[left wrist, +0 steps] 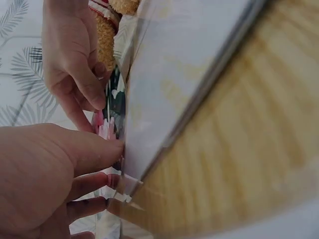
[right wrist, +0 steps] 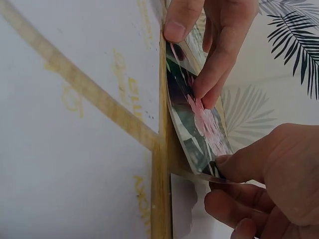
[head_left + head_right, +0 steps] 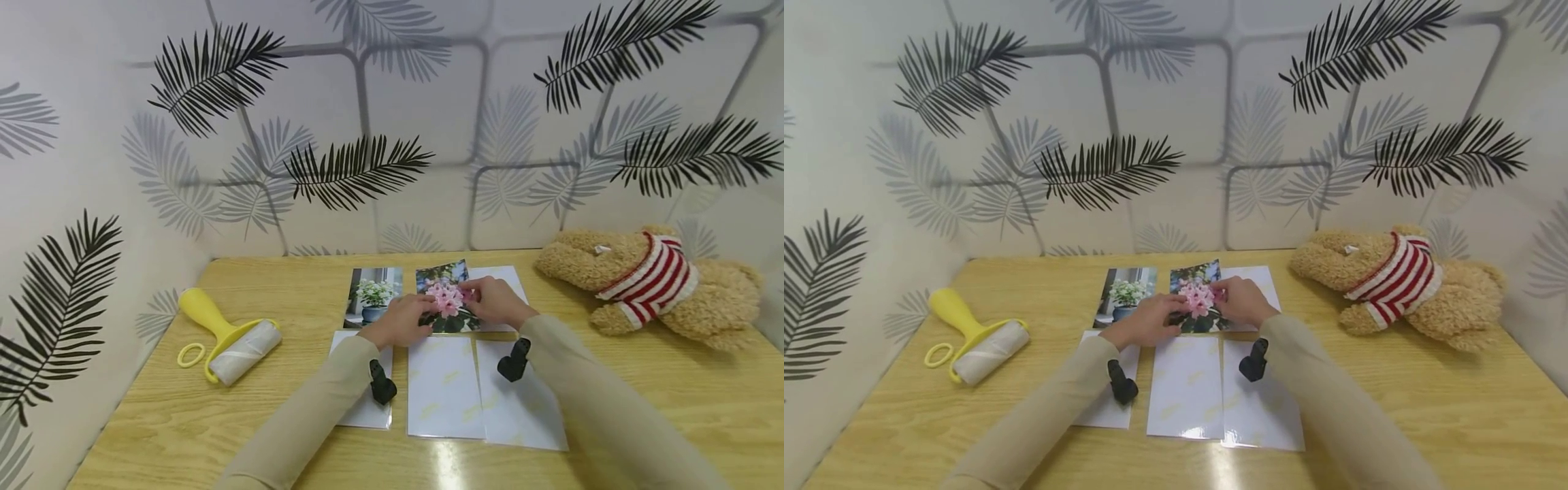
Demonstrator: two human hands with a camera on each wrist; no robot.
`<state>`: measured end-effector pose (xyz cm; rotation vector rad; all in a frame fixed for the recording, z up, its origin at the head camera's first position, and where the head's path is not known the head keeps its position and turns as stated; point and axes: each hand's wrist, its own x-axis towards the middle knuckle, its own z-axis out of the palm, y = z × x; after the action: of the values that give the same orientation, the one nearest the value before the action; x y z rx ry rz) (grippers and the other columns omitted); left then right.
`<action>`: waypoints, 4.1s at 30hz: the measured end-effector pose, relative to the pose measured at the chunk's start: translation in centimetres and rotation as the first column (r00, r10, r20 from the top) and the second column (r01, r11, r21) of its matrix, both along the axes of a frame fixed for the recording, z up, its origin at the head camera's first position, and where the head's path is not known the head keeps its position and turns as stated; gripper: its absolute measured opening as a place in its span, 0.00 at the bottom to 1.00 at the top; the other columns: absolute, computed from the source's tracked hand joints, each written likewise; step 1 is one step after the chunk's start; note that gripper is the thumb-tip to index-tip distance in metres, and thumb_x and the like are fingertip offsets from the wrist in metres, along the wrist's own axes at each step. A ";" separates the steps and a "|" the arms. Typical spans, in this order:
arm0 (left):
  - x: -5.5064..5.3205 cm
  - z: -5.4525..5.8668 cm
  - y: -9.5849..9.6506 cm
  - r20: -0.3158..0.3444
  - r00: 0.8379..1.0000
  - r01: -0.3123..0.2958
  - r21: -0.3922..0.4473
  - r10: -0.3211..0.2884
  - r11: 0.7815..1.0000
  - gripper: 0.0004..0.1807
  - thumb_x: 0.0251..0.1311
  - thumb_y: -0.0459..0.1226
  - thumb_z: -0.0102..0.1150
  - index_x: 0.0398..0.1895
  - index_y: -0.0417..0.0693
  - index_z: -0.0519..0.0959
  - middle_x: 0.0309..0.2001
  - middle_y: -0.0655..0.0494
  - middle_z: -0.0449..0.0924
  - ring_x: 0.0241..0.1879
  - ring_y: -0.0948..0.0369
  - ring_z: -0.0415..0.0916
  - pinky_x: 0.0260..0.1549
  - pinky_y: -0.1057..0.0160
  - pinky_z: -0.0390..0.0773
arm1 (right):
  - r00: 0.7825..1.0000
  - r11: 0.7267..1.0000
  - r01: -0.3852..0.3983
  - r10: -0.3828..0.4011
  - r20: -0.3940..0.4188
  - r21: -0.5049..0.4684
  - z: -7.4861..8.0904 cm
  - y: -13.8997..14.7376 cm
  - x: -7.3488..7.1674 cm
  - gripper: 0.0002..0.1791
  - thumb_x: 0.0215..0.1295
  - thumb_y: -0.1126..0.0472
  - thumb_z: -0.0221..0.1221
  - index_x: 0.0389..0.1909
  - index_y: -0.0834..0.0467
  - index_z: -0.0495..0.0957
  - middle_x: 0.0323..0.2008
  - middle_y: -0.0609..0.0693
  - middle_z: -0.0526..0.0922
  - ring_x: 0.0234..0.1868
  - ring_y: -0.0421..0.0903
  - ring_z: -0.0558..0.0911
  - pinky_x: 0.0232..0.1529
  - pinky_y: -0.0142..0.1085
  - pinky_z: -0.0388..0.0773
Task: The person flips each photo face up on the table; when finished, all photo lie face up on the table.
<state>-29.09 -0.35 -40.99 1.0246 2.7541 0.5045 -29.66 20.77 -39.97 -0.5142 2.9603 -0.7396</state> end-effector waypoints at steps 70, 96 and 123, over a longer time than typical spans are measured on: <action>0.3 -0.3 9.8 0.015 0.990 0.140 -0.064 -0.139 0.988 0.22 0.67 0.38 0.55 0.64 0.47 0.73 0.71 0.54 0.63 0.72 0.57 0.57 0.71 0.46 0.49 | 0.946 0.906 0.255 -0.162 0.281 -0.337 -1.3 9.4 3.6 0.30 0.74 0.59 0.48 0.70 0.68 0.55 0.68 0.72 0.57 0.66 0.67 0.61 0.59 0.55 0.68; -0.2 -0.4 8.3 0.039 0.994 0.087 0.290 -0.102 0.953 0.22 0.63 0.34 0.57 0.61 0.43 0.74 0.73 0.47 0.58 0.67 0.51 0.64 0.66 0.54 0.63 | 0.950 0.772 0.273 -0.124 0.285 -0.574 -0.1 9.6 3.4 0.33 0.70 0.70 0.48 0.73 0.66 0.48 0.73 0.69 0.49 0.73 0.65 0.51 0.64 0.54 0.63; -0.3 1.1 8.3 0.704 0.685 -0.593 0.688 -0.188 0.418 0.30 0.71 0.33 0.48 0.74 0.47 0.55 0.65 0.40 0.68 0.42 0.52 0.78 0.54 0.47 0.75 | 0.983 0.876 0.177 -0.176 0.044 -0.448 -1.1 5.8 3.1 0.33 0.64 0.66 0.60 0.68 0.66 0.59 0.64 0.72 0.61 0.57 0.68 0.69 0.55 0.58 0.70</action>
<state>-29.40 7.92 -39.88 0.3179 1.7389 2.0847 -26.51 26.61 -41.10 -0.2540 2.8510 -1.4637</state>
